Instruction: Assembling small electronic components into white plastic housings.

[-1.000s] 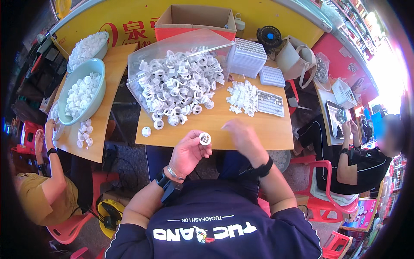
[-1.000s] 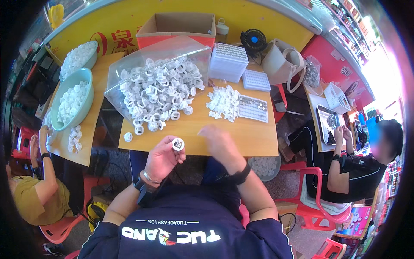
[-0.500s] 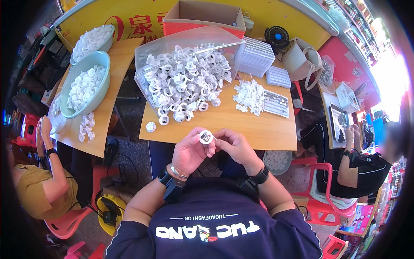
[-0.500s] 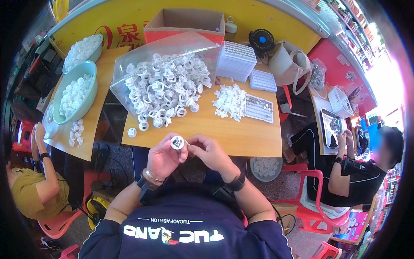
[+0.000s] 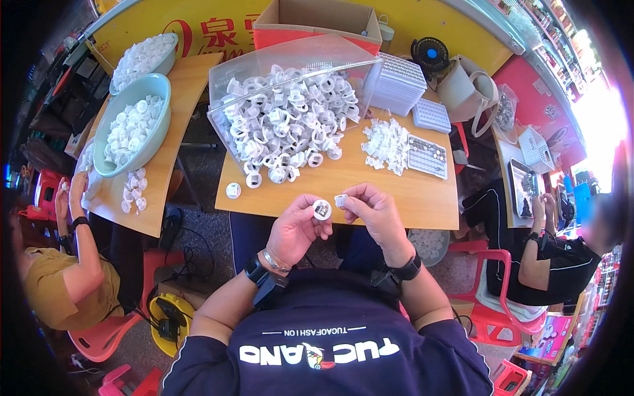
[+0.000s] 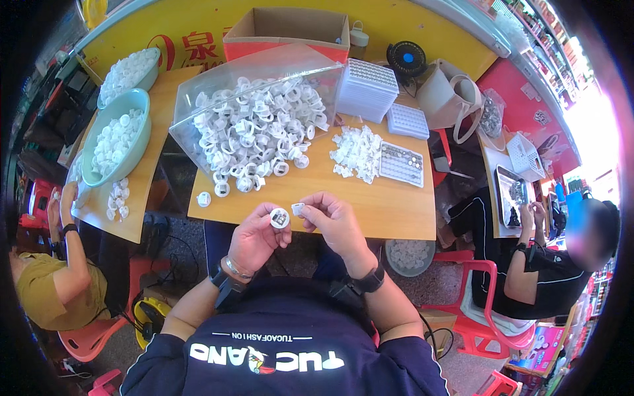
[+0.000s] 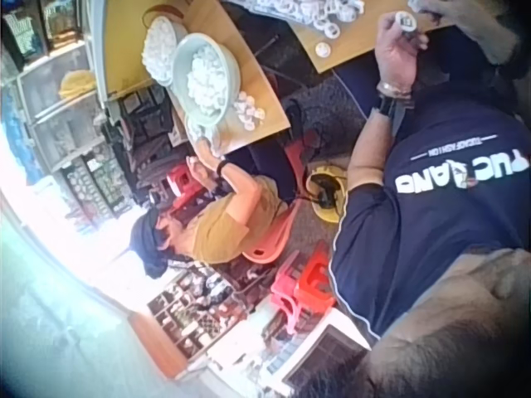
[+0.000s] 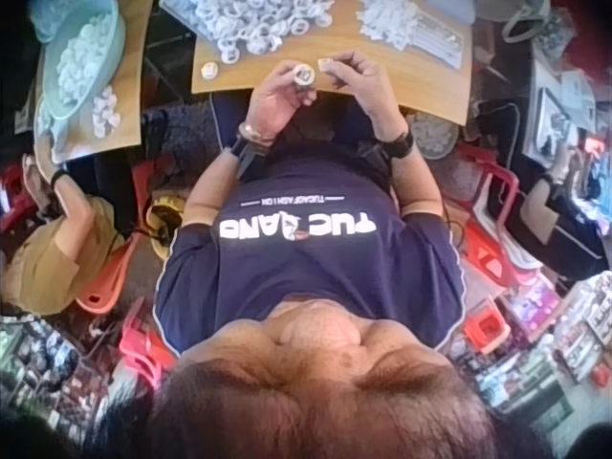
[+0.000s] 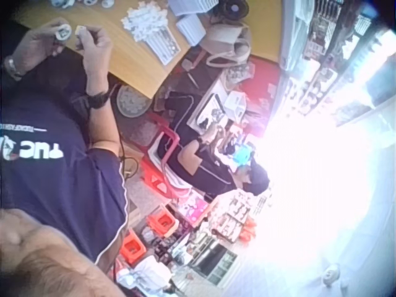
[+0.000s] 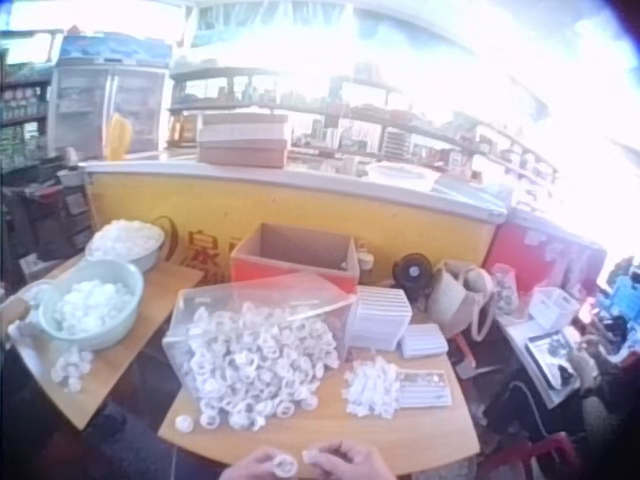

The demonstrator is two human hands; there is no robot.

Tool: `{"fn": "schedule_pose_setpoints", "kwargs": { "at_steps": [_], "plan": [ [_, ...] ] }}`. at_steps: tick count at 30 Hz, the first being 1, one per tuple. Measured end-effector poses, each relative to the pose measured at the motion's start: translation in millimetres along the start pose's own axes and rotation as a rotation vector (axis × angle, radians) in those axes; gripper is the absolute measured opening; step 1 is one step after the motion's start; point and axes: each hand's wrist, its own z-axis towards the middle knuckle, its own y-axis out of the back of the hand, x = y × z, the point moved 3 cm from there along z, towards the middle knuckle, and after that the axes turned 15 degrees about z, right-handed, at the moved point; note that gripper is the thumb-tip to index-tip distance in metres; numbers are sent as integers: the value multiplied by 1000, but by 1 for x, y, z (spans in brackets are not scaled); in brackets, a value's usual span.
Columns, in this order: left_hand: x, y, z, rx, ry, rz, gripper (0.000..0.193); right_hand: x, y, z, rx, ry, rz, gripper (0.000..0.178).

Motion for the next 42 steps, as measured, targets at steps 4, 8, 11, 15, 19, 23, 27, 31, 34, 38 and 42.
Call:
{"fn": "schedule_pose_setpoints", "kwargs": {
  "at_steps": [4, 8, 11, 15, 19, 23, 27, 31, 34, 38, 42],
  "plan": [
    [-1, -3, 0, -19, 11, 63, 25, 4, -6, -4, 6, 148, -222, 7],
    [-1, -4, 0, -28, -4, 92, 23, 13, -20, -9, 70, 362, -527, 6],
    [-1, -4, -1, -32, -12, 104, 22, 14, -28, -12, 73, 330, -501, 7],
    [0, -3, -1, -14, -12, 112, 21, 12, -29, -10, 78, 316, -510, 6],
    [1, -3, -2, -25, 3, 111, 20, 15, -34, -12, 86, 344, -564, 7],
    [1, -5, -3, 4, 10, 89, 20, 13, -30, -12, 99, 444, -712, 5],
    [3, -5, -3, 19, 28, 57, 20, 10, -28, -12, 93, 468, -694, 4],
    [0, -10, -3, 18, 20, 66, 21, 9, -29, -12, 49, 486, -677, 10],
    [0, -8, -1, -5, 24, 120, 23, 6, -27, -12, 10, 437, -624, 14],
    [-4, -14, 2, -96, 80, 277, 25, -1, -20, -9, -33, 428, -532, 12],
    [-6, -16, 5, -151, -14, 518, 25, 5, -26, -8, 2, 651, -760, 11]
  ]
}}
